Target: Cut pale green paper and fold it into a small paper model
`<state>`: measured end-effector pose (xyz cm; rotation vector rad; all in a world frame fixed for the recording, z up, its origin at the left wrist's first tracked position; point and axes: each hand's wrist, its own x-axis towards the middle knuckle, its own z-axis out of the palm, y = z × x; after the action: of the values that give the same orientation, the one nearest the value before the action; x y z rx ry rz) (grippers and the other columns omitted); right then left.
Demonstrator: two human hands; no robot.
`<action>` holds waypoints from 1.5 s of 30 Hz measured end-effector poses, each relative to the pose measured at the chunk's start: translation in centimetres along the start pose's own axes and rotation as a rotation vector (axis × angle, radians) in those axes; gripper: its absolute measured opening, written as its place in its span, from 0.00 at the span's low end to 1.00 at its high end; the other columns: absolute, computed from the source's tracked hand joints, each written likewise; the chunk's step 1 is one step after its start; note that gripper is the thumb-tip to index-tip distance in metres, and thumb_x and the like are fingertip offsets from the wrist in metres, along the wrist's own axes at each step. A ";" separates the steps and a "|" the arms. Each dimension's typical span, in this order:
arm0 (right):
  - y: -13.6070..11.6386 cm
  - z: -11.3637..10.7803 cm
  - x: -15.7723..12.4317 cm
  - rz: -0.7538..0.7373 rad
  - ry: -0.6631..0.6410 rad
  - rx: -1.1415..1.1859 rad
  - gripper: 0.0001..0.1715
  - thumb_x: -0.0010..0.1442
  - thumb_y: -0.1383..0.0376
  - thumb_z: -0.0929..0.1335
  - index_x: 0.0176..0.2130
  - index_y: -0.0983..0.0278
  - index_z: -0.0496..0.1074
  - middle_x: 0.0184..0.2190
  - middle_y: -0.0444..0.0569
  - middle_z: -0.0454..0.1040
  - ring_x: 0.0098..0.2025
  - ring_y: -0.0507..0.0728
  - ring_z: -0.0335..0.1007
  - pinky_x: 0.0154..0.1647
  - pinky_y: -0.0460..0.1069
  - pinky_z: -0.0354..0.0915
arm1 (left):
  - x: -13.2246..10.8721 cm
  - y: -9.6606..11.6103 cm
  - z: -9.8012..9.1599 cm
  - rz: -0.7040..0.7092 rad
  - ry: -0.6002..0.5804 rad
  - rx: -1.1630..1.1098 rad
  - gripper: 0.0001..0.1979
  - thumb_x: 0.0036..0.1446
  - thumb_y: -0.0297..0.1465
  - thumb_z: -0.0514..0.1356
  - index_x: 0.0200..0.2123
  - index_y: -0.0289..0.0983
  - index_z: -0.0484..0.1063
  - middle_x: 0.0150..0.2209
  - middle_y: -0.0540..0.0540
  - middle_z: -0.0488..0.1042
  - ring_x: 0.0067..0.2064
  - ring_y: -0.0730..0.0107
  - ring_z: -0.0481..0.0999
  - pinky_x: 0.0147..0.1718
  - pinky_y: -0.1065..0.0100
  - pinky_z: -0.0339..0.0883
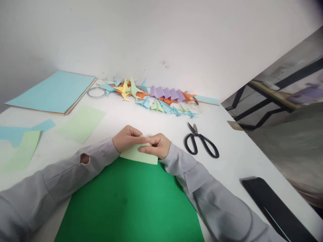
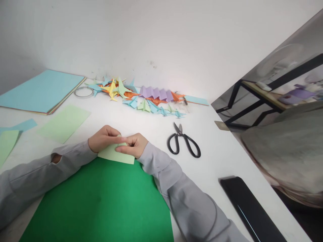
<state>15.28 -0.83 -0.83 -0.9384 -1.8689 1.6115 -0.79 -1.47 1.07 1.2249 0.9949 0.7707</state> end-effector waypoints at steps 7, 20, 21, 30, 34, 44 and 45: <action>0.5 0.1 0.0 -0.007 -0.033 0.065 0.26 0.43 0.52 0.72 0.12 0.66 0.61 0.11 0.37 0.54 0.16 0.45 0.48 0.16 0.45 0.45 | -0.1 -0.3 -0.1 -0.076 -0.055 -0.095 0.16 0.36 0.37 0.67 0.12 0.32 0.66 0.11 0.53 0.60 0.16 0.81 0.56 0.15 0.74 0.47; -0.7 0.4 -0.2 0.061 0.010 0.243 0.23 0.43 0.57 0.73 0.12 0.67 0.62 0.09 0.36 0.56 0.14 0.44 0.48 0.16 0.44 0.46 | -0.4 -0.1 0.6 -0.069 0.044 -0.160 0.16 0.35 0.35 0.66 0.11 0.32 0.64 0.11 0.54 0.59 0.16 0.82 0.56 0.15 0.74 0.46; -0.7 0.4 -0.2 0.049 0.005 0.223 0.24 0.44 0.56 0.72 0.12 0.66 0.61 0.09 0.36 0.54 0.14 0.44 0.46 0.16 0.44 0.45 | -0.3 0.0 0.6 -0.066 0.066 -0.169 0.17 0.35 0.35 0.66 0.11 0.32 0.63 0.11 0.54 0.59 0.16 0.82 0.55 0.15 0.75 0.45; -0.4 0.3 -0.1 0.048 0.027 0.156 0.29 0.44 0.50 0.71 0.11 0.66 0.57 0.09 0.36 0.52 0.14 0.43 0.44 0.14 0.44 0.41 | -0.1 -0.5 0.3 0.025 0.130 -0.109 0.24 0.33 0.37 0.68 0.10 0.34 0.54 0.11 0.58 0.50 0.16 0.85 0.49 0.14 0.76 0.41; -0.7 0.3 -0.1 0.069 0.083 0.204 0.29 0.45 0.48 0.70 0.11 0.66 0.60 0.08 0.38 0.55 0.12 0.44 0.45 0.13 0.44 0.39 | -0.1 -0.3 0.4 -0.001 0.154 -0.226 0.25 0.37 0.40 0.67 0.11 0.35 0.54 0.10 0.57 0.52 0.14 0.84 0.52 0.13 0.76 0.44; -0.5 -0.2 -0.1 0.062 0.159 0.325 0.31 0.43 0.45 0.69 0.09 0.65 0.59 0.05 0.37 0.54 0.10 0.43 0.44 0.12 0.45 0.37 | 0.0 -0.6 0.3 -0.004 0.137 -0.274 0.16 0.35 0.40 0.68 0.18 0.32 0.72 0.16 0.51 0.70 0.17 0.78 0.65 0.15 0.75 0.56; -0.4 -0.2 -0.1 0.052 0.157 0.310 0.32 0.44 0.46 0.69 0.09 0.65 0.59 0.05 0.38 0.54 0.09 0.43 0.44 0.12 0.45 0.37 | 0.1 -0.7 0.3 0.007 0.133 -0.255 0.16 0.33 0.39 0.69 0.20 0.32 0.73 0.17 0.50 0.72 0.19 0.77 0.66 0.16 0.75 0.57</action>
<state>15.40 -0.76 -0.41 -0.9515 -1.4499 1.7410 -0.53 -1.64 0.41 0.9674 0.9671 0.9637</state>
